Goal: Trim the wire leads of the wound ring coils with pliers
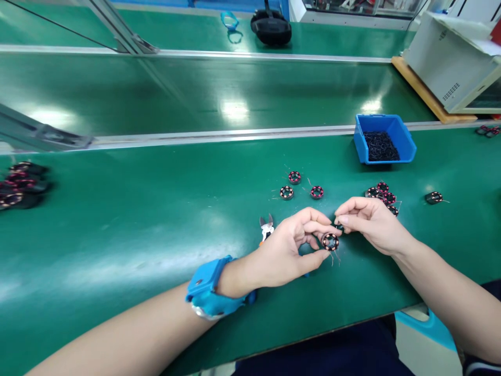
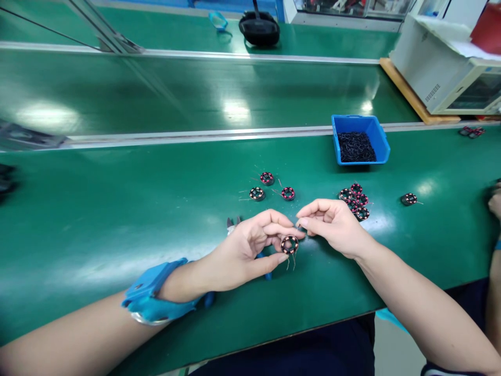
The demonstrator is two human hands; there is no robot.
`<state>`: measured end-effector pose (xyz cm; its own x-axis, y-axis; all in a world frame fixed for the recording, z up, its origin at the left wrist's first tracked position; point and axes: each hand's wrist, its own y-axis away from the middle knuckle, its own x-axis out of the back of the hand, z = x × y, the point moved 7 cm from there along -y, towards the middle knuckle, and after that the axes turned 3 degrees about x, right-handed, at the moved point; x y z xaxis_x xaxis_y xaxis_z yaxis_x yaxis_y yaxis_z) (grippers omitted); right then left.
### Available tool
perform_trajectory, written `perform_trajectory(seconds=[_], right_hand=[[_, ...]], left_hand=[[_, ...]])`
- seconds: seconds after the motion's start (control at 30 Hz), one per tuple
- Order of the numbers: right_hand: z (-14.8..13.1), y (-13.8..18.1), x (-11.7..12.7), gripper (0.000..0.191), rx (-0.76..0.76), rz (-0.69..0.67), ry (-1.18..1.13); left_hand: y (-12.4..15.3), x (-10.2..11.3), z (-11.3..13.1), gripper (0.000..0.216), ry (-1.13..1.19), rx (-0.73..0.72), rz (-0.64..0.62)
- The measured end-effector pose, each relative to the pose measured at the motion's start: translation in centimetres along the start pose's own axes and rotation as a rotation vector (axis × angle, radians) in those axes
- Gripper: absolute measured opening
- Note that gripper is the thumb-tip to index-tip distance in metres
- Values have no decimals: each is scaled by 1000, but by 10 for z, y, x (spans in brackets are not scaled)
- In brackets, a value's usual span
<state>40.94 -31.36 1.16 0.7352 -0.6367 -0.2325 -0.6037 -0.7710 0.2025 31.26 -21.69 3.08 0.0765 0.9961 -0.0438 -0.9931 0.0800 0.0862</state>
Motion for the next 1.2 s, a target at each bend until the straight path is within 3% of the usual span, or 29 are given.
perform_trajectory(seconds=[0.3, 0.6, 1.0, 1.2], right_hand=[[-2, 1, -6, 13, 9, -58, -17], [0, -1, -1, 15, 7, -5, -3], [-3, 1, -5, 11, 34, -86, 6], [-10, 9, -6, 14, 85, -167, 217]], left_hand=[[0, 0, 0, 30, 18, 20, -14], [0, 0, -2, 30, 3, 26, -13], [0, 0, -1, 30, 23, 21, -14], [-1, 1, -2, 28, 35, 19, 4]])
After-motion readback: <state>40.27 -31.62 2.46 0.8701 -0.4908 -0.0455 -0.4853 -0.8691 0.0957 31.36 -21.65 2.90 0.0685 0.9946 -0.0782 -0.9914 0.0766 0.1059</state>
